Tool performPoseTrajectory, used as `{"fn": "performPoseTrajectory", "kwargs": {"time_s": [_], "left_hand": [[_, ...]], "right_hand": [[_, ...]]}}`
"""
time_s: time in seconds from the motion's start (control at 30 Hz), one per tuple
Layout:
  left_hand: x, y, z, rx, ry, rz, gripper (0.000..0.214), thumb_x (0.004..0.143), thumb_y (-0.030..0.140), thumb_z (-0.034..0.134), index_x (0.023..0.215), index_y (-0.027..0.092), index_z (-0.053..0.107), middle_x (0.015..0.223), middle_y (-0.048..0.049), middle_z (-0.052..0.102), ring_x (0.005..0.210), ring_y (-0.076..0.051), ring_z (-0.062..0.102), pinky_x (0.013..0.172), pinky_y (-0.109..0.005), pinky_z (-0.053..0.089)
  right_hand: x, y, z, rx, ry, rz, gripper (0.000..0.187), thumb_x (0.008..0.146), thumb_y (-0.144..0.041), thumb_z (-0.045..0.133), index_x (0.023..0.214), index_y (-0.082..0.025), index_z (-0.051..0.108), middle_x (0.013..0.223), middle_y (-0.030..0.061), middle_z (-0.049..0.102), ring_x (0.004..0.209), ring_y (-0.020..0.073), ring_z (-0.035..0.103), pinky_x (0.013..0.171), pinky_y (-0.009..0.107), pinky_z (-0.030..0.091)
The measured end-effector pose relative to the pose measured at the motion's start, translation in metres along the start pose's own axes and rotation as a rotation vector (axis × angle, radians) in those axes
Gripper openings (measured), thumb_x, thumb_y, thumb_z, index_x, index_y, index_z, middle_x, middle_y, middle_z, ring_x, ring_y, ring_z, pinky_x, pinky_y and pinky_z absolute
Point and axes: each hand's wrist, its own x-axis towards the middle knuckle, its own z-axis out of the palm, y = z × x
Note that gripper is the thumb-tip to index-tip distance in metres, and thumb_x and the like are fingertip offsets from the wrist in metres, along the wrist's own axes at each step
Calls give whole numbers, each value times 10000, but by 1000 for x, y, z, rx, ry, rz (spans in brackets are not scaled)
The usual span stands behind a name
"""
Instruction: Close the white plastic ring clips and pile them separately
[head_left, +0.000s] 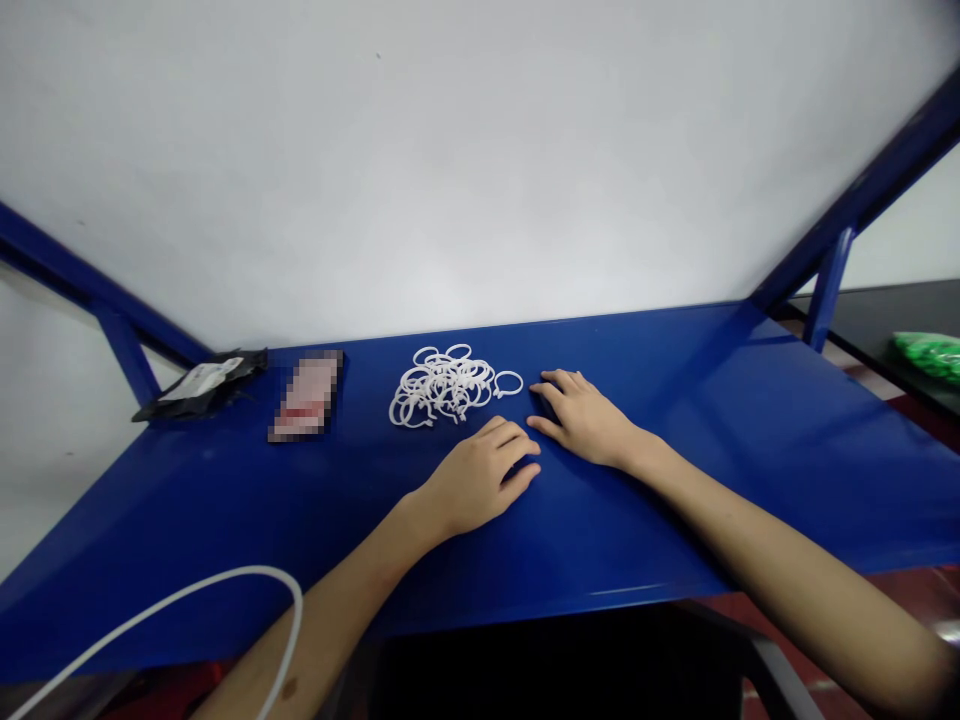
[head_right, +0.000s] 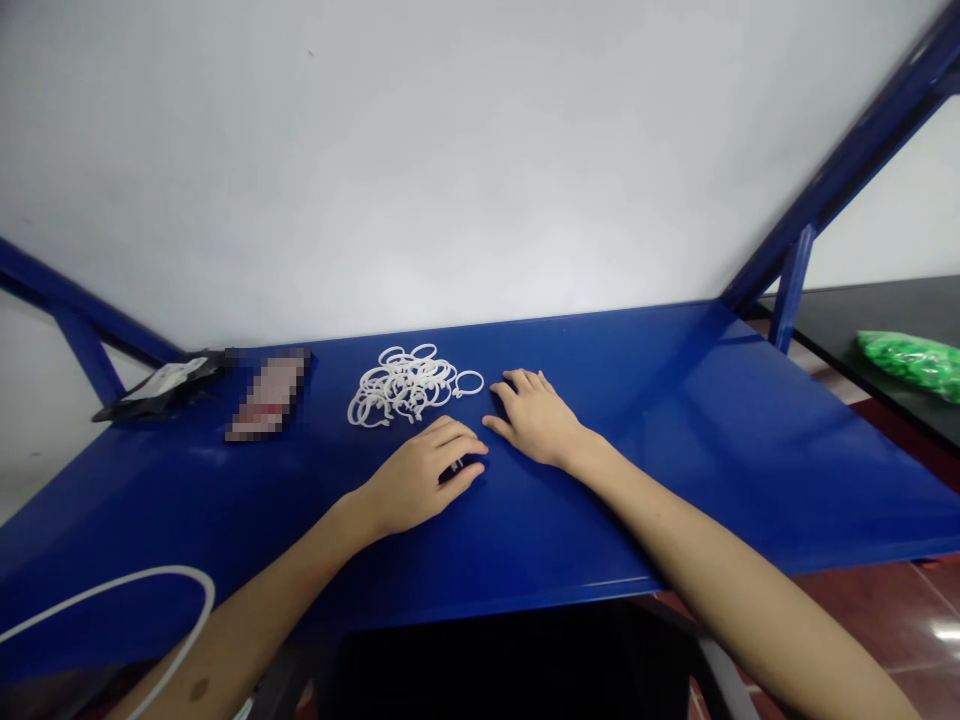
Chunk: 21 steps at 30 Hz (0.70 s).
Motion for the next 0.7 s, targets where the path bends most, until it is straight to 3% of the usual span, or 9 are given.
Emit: {"fn": "performPoseTrajectory", "kwargs": {"time_s": [0.1, 0.27, 0.43, 0.7], "left_hand": [[-1, 0, -3, -44, 13, 0, 174, 946, 203, 557, 1108, 182, 616, 1088, -60, 641, 1053, -201, 554, 957, -372, 500], [-2, -4, -8, 101, -48, -53, 283, 893, 249, 658, 1162, 180, 602, 1160, -74, 612, 1112, -245, 539, 1031, -454, 446], [-3, -9, -6, 173, -87, -120, 245, 904, 281, 655, 1119, 170, 617, 1093, -72, 608, 1059, -250, 547, 983, -467, 466], [-2, -11, -3, 145, -94, -92, 192, 925, 227, 617, 1108, 171, 613, 1082, -67, 606, 1007, -226, 587, 928, -435, 498]], "right_hand": [[0, 0, 0, 5, -2, -2, 502, 949, -467, 542, 1327, -138, 558, 1390, 206, 524, 1298, 364, 496, 1102, 602, 369], [0, -1, -2, 10, -12, 3, 515, 950, -475, 541, 1336, -134, 555, 1393, 206, 518, 1304, 364, 490, 1108, 597, 364], [-1, -1, -1, -17, -14, -3, 531, 952, -484, 533, 1340, -121, 554, 1401, 214, 511, 1312, 371, 484, 1113, 589, 366], [-1, -1, -2, -3, -11, -7, 508, 953, -464, 536, 1336, -132, 552, 1393, 206, 520, 1304, 365, 496, 1115, 595, 365]]}}
